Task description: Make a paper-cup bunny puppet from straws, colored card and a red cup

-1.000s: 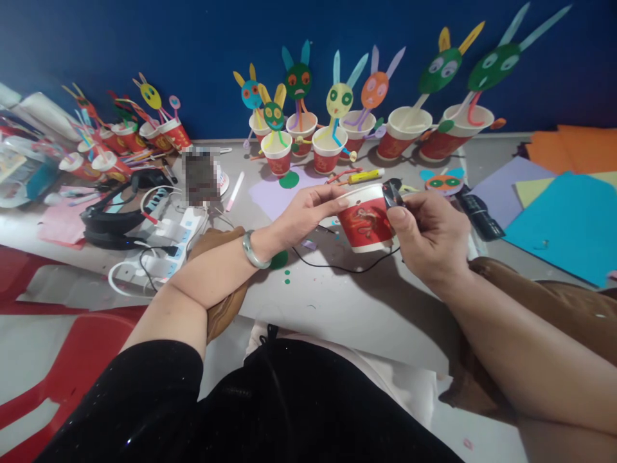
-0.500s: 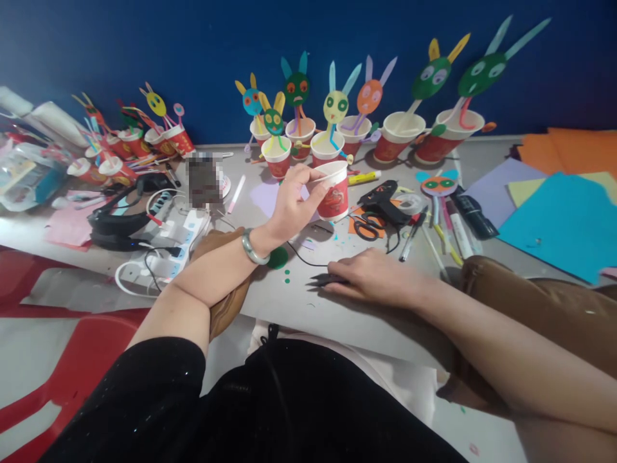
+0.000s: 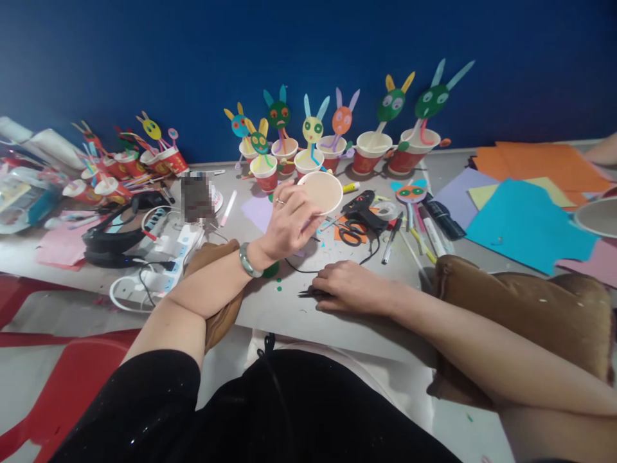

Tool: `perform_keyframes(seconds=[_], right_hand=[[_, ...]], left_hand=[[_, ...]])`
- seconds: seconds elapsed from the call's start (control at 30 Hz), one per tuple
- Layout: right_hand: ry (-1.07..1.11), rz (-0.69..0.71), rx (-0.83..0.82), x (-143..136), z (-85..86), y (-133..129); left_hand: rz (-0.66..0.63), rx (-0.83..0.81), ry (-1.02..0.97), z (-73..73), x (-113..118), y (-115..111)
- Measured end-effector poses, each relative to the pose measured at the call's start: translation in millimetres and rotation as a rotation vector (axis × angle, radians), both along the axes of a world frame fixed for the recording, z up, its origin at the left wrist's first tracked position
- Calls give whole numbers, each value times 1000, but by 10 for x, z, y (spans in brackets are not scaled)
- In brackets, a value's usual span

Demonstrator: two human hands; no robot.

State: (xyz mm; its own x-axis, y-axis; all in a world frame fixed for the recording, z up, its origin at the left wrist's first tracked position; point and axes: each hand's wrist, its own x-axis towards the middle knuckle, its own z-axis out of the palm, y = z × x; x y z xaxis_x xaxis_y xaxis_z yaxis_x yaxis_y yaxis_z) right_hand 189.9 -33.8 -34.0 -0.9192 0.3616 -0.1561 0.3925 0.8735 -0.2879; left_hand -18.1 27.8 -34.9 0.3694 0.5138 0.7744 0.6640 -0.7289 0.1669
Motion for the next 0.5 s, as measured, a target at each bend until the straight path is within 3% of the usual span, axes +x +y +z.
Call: perform_keyframes(seconds=[0.07,0.17,0.27,0.37,0.43,0.5], right_hand=[[75,32,59,15,-21,14],[257,56,170,43,-39,16],[499,-147,278,85,-43,20],[775,-464,383,137,-46,75],[891,-508,453,170,-45,139],[907,-449,515,196,-40,200]], left_hand=[[-64,23,27,15,-12,-20],[-118,-78,38,19,-16,-25],[-138,-123,25,11,-9,-18],[-174,96,-7,3,-3,-34],[-152,246,23,-4,-4,-59],[-126,268,87,-20,-9,-80]])
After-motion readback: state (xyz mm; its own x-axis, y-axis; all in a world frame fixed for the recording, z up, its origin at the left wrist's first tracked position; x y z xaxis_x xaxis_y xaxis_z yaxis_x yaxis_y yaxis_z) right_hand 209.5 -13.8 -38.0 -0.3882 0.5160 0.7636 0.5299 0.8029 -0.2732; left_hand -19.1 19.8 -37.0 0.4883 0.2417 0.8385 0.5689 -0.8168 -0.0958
